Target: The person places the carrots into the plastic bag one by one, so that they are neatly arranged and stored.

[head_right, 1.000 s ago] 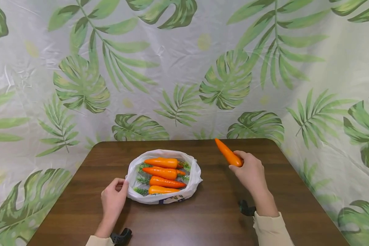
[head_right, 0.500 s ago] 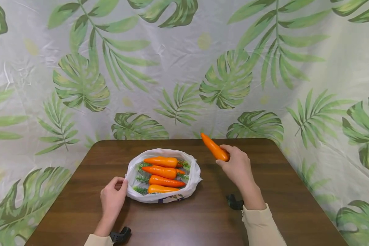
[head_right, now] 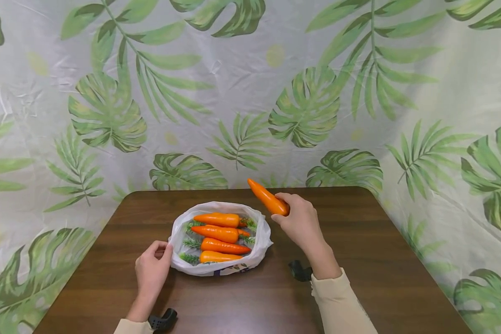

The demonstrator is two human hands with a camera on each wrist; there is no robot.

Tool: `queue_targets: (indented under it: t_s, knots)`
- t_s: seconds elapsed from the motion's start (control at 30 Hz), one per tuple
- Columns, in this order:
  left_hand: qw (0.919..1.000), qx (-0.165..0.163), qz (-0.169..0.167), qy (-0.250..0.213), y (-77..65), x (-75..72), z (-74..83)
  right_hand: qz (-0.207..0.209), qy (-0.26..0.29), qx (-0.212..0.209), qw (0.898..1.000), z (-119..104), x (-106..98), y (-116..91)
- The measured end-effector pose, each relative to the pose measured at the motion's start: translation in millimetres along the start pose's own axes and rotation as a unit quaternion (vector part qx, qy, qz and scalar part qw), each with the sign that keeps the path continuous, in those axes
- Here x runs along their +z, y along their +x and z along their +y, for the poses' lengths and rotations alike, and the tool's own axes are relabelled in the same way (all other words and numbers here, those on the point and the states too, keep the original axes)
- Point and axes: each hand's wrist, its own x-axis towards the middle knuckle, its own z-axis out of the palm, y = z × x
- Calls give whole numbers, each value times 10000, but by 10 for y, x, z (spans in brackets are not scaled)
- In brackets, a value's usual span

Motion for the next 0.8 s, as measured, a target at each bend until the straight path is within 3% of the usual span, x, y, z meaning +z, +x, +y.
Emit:
queue_targets:
  t_s: [0.8]
  knots:
    - [10000,-78,-8,-7,11,2,-6,-728,163,-684,9949,-545,611,98]
